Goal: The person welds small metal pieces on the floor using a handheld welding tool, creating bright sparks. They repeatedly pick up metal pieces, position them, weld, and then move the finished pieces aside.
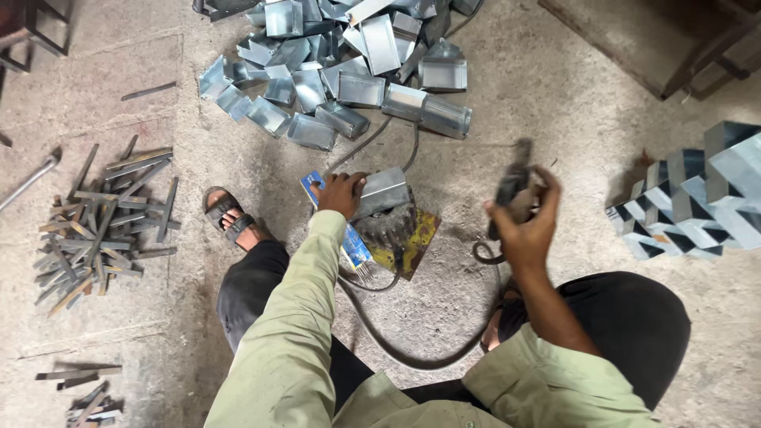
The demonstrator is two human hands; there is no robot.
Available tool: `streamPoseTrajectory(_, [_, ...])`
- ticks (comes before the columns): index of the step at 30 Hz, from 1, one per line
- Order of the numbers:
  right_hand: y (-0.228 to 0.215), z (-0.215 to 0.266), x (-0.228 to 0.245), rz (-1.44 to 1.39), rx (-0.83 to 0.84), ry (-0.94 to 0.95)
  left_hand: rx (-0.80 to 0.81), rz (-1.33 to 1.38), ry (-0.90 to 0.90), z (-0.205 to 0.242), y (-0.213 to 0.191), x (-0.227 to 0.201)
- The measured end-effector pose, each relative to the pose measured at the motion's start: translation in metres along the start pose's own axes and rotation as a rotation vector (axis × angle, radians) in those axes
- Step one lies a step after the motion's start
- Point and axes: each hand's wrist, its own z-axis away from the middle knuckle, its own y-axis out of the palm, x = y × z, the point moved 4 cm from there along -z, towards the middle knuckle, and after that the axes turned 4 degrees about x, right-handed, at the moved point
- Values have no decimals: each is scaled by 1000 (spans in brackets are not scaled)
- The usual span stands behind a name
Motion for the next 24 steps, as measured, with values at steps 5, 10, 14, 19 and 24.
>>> streamPoseTrajectory(5, [30,14,23,319,115,-343,-8,-34,111,-8,9,0])
streamPoseTrajectory(10, [45,21,40,451,158,-503,-260,119,156,34,-30,0])
streamPoseTrajectory(14, [53,22,43,425,204,-479,-364,313,17,62,-50,8])
streamPoseTrajectory(19, [50,26,43,452,224,-499,-438,337,34,57,-70,9])
streamPoseTrajectory(24, [49,28,34,444,251,-504,-509,338,54,59,-85,12])
